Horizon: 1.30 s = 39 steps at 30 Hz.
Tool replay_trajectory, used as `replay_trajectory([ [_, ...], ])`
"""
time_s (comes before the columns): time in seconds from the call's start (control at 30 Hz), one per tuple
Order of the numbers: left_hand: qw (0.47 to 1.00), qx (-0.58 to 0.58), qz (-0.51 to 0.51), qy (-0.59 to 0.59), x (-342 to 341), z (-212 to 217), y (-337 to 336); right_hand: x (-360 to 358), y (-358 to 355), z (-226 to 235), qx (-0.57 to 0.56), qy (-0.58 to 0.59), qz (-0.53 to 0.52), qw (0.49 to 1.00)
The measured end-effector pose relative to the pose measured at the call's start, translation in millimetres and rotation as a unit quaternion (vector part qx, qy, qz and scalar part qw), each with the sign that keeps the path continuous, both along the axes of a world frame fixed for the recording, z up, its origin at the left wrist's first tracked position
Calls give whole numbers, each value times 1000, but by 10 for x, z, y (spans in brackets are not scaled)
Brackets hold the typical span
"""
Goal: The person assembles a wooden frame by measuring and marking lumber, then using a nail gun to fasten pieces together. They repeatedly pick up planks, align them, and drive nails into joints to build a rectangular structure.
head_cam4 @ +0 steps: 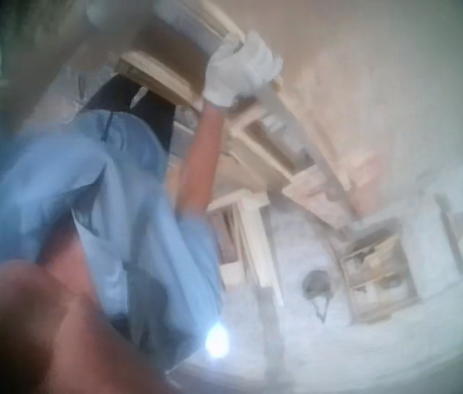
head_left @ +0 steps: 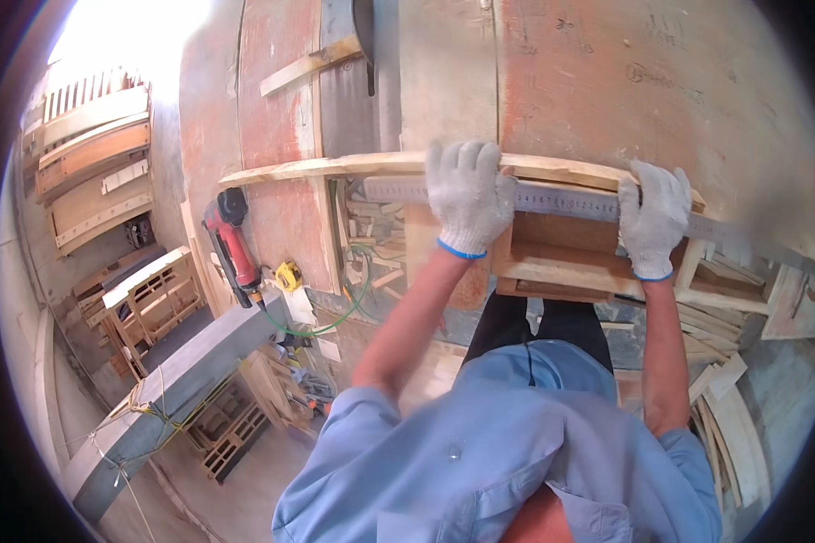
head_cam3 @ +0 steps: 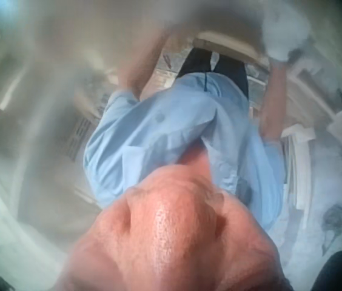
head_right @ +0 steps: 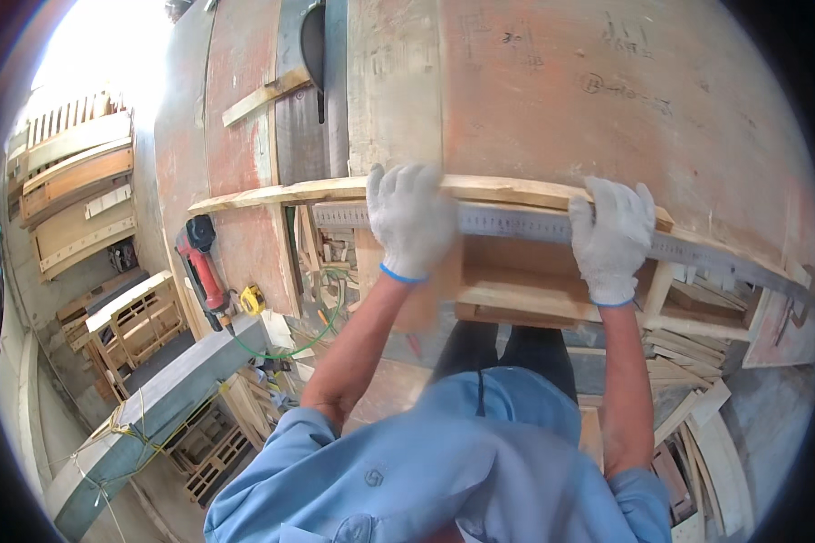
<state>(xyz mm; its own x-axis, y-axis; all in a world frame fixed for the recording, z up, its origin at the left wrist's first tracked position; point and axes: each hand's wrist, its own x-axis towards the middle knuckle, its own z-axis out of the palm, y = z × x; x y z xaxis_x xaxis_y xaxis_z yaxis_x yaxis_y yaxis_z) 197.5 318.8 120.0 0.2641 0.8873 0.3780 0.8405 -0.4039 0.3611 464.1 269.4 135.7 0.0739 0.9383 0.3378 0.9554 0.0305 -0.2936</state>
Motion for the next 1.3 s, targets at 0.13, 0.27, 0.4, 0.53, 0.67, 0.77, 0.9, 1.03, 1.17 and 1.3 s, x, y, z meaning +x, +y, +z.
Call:
replay_trajectory([
  [0.13, 999, -31, -19, -13, -1, 30, 66, -1, 36, -112, 4, 9, -19, 1000],
  [0.27, 1000, 18, -17, -12, -14, -68, 412, 10, 363, -194, -11, 6, -16, 1000],
  [0.4, 996, 25, 8, 86, 137, -106, 794, 146, 743, -211, -41, -30, -50, 997],
  [0.53, 972, -15, -99, 213, -3, -200, 1107, 139, 863, -281, 22, -22, -25, 999],
  [0.67, 986, -129, -36, 94, 185, 55, 1030, 155, 812, -211, 14, -8, -11, 1000],
  [0.77, 987, -130, -28, 94, 214, 34, 1059, 189, 853, -262, -26, 0, -18, 999],
  [0.9, 990, -121, -19, 66, 211, 43, 1028, 291, 974, -6, -208, 34, -33, 977],
  [1.03, 992, -104, -15, 69, 190, 2, 1022, 931, 973, -56, -230, 71, -108, 965],
  [1.17, 994, -90, -7, 56, 183, 4, 1014, 1318, 790, -105, -219, 66, -151, 962],
  [1.3, 995, -86, -13, 44, 193, 19, 1014, 1354, 874, -192, -222, 94, -90, 966],
])
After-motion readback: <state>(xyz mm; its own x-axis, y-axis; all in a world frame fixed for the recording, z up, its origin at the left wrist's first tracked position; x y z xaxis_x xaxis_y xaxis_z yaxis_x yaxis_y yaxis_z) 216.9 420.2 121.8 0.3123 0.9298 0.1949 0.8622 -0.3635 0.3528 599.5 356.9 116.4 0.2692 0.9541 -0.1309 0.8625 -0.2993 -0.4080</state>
